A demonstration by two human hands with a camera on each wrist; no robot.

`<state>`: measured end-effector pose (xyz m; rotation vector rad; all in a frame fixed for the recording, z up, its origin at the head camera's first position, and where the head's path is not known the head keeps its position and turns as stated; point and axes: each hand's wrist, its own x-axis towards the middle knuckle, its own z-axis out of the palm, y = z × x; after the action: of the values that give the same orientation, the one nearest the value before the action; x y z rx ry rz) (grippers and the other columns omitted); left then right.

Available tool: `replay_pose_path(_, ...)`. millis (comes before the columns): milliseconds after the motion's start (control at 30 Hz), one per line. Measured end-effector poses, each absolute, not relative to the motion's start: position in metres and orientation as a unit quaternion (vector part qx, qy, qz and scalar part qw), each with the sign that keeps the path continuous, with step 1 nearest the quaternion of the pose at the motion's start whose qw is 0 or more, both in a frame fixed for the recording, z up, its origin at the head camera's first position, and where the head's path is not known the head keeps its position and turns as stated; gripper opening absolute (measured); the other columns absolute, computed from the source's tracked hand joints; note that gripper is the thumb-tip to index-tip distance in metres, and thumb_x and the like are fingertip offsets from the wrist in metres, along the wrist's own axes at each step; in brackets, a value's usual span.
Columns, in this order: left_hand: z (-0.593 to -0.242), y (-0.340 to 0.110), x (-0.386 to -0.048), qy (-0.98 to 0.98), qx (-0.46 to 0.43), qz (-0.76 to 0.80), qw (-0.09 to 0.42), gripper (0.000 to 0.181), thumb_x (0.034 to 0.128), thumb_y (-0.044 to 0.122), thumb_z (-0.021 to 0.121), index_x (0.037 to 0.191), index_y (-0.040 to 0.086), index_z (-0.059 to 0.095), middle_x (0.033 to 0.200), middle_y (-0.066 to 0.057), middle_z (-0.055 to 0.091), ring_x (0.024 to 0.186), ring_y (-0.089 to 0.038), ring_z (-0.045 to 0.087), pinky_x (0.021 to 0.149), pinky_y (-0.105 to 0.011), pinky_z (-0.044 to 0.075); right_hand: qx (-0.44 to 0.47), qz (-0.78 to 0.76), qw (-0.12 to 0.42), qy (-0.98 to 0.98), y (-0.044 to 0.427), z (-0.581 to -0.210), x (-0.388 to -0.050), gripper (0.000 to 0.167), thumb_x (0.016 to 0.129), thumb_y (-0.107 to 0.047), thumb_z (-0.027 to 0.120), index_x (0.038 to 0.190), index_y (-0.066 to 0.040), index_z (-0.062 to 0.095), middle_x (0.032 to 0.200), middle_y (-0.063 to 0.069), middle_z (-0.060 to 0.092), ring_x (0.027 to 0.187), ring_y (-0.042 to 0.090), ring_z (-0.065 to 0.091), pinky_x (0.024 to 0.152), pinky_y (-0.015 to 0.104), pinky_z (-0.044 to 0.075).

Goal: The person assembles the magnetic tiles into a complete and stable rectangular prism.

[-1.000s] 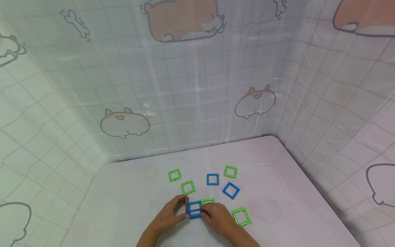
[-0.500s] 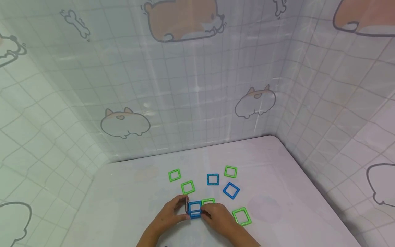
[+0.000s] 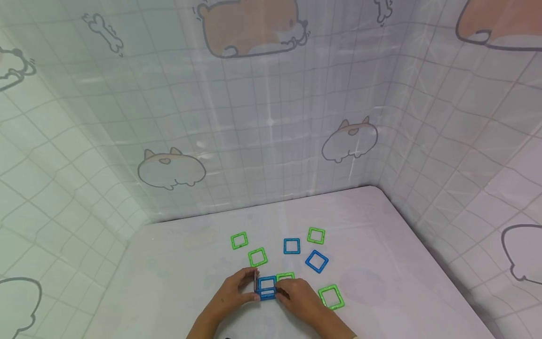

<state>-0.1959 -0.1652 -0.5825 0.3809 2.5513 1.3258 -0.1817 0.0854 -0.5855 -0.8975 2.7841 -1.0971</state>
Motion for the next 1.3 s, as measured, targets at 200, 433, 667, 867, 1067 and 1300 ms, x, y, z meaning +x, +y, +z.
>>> replay_pose_path(200, -0.583, -0.165, -0.196, 0.870, 0.134, 0.460, 0.119, 0.083, 0.0709, 0.051, 0.082, 0.140, 0.015, 0.052, 0.139, -0.001, 0.061, 0.131, -0.023, 0.056, 0.113, -0.046, 0.042, -0.284, -0.360, 0.016, 0.889, 0.086, -0.585, -0.182, 0.015, 0.090, -0.017, 0.074, 0.105, -0.017, 0.073, 0.089, -0.018, 0.068, 0.072, -0.007, 0.052, 0.064, 0.016, 0.052)
replay_pose_path(433, -0.581, -0.163, -0.195, 0.870, 0.115, 0.461, 0.133, 0.082, 0.0717, 0.052, 0.082, 0.140, 0.017, 0.053, 0.140, -0.002, 0.060, 0.133, -0.026, 0.053, 0.113, -0.050, 0.041, -0.265, -0.373, 0.048, 0.888, 0.086, -0.582, -0.181, 0.027, 0.090, -0.021, 0.075, 0.115, -0.013, 0.072, 0.098, -0.016, 0.070, 0.077, -0.007, 0.056, 0.071, 0.017, 0.056)
replay_pose_path(667, -0.579, -0.164, -0.194, 0.872, 0.112, 0.458, 0.132, 0.081, 0.0724, 0.050, 0.082, 0.140, 0.016, 0.053, 0.140, -0.003, 0.060, 0.134, -0.027, 0.053, 0.112, -0.050, 0.042, -0.254, -0.375, 0.079, 0.888, 0.092, -0.573, -0.179, 0.031, 0.091, -0.024, 0.074, 0.121, -0.017, 0.071, 0.100, -0.016, 0.070, 0.079, -0.006, 0.058, 0.074, 0.017, 0.057)
replay_pose_path(867, -0.579, -0.165, -0.194, 0.869, 0.114, 0.464, 0.127, 0.080, 0.0738, 0.047, 0.082, 0.141, 0.015, 0.053, 0.141, -0.004, 0.059, 0.134, -0.028, 0.052, 0.112, -0.049, 0.042, -0.264, -0.391, 0.061, 0.880, 0.091, -0.572, -0.182, 0.020, 0.093, -0.024, 0.071, 0.112, -0.018, 0.074, 0.100, -0.015, 0.072, 0.079, -0.007, 0.059, 0.072, 0.017, 0.057)
replay_pose_path(1067, -0.580, -0.164, -0.194, 0.863, 0.131, 0.471, 0.122, 0.079, 0.0762, 0.045, 0.081, 0.142, 0.014, 0.051, 0.140, -0.002, 0.060, 0.133, -0.025, 0.053, 0.113, -0.047, 0.041, -0.271, -0.419, 0.045, 0.865, 0.088, -0.574, -0.183, 0.008, 0.091, -0.019, 0.073, 0.100, -0.018, 0.072, 0.091, -0.019, 0.069, 0.075, -0.006, 0.059, 0.068, 0.017, 0.056)
replay_pose_path(1300, -0.580, -0.164, -0.195, 0.858, 0.136, 0.481, 0.115, 0.083, 0.0739, 0.047, 0.082, 0.142, 0.013, 0.050, 0.138, -0.001, 0.061, 0.130, -0.022, 0.056, 0.112, -0.042, 0.043, -0.273, -0.439, 0.045, 0.855, 0.087, -0.577, -0.183, 0.009, 0.091, -0.014, 0.073, 0.095, -0.021, 0.069, 0.090, -0.017, 0.069, 0.075, -0.005, 0.060, 0.068, 0.017, 0.056)
